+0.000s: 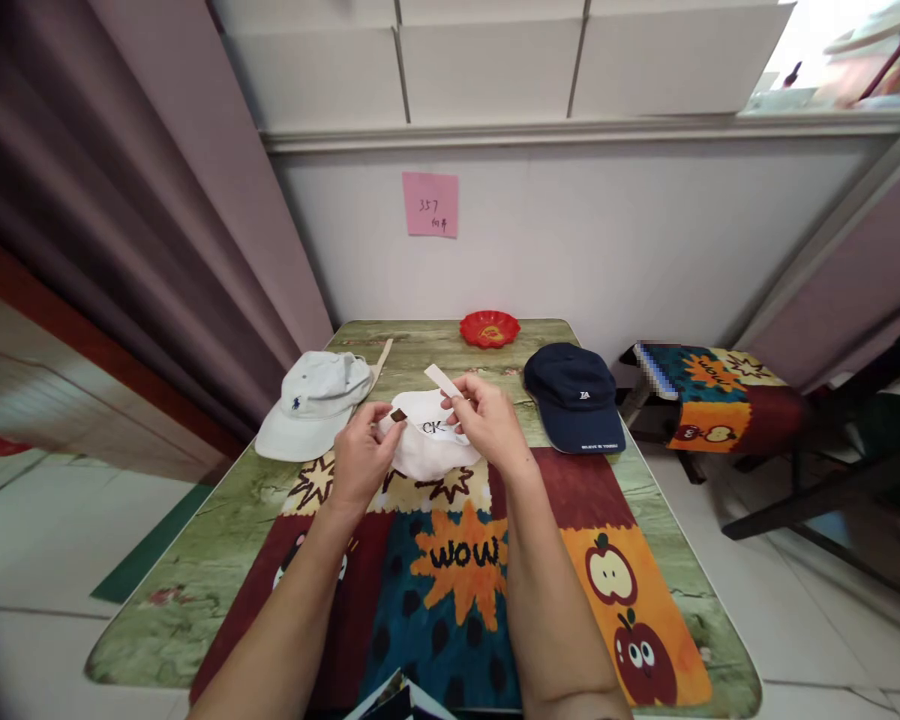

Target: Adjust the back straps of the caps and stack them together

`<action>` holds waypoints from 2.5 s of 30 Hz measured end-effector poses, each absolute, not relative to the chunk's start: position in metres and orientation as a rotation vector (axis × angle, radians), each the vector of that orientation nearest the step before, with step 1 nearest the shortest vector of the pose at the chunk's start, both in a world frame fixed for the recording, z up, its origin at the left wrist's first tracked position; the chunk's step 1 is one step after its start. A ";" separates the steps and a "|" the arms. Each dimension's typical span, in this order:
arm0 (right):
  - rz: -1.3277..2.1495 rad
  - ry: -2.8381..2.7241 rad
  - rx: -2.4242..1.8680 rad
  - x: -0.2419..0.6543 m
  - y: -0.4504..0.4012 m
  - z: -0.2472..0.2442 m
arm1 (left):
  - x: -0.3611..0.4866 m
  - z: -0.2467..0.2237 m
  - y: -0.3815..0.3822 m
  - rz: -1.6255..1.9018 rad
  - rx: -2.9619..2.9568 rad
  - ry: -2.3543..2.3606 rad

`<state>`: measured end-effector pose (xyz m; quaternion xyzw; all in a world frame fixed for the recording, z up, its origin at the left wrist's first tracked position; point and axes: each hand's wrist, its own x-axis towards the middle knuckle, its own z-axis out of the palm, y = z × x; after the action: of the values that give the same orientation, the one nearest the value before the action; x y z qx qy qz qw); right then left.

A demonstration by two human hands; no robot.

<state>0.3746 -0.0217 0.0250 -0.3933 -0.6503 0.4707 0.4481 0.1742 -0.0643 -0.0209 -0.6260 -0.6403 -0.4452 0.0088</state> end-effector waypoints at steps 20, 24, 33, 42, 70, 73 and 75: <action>0.964 -1.863 -1.151 0.347 -0.017 0.005 | 0.175 -0.027 -0.070 -1.546 -1.995 -2.038; 1.019 -1.770 -1.059 0.340 -0.015 -0.004 | 0.177 -0.026 -0.070 -1.585 -2.045 -1.980; 1.120 -1.721 -0.960 0.333 -0.015 -0.009 | 0.182 -0.011 -0.080 -1.543 -1.985 -1.833; 1.262 -1.600 -0.886 0.331 -0.019 -0.004 | 0.198 -0.007 -0.074 -3.035 -1.440 -2.168; 0.788 -1.868 -1.079 0.332 -0.028 0.008 | 0.189 0.000 -0.070 -3.784 -0.237 -2.249; 0.796 -1.876 -1.076 0.332 -0.029 0.010 | 0.191 0.001 -0.071 -3.734 -0.404 -2.238; 0.803 -1.876 -1.071 0.332 -0.029 0.011 | 0.191 0.001 -0.071 -3.713 -0.473 -2.238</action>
<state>0.3324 -0.0294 0.0107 -0.4245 -0.7438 0.3184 0.4065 0.1911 -0.0707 0.0012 -0.0889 -0.4208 -0.6980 -0.5725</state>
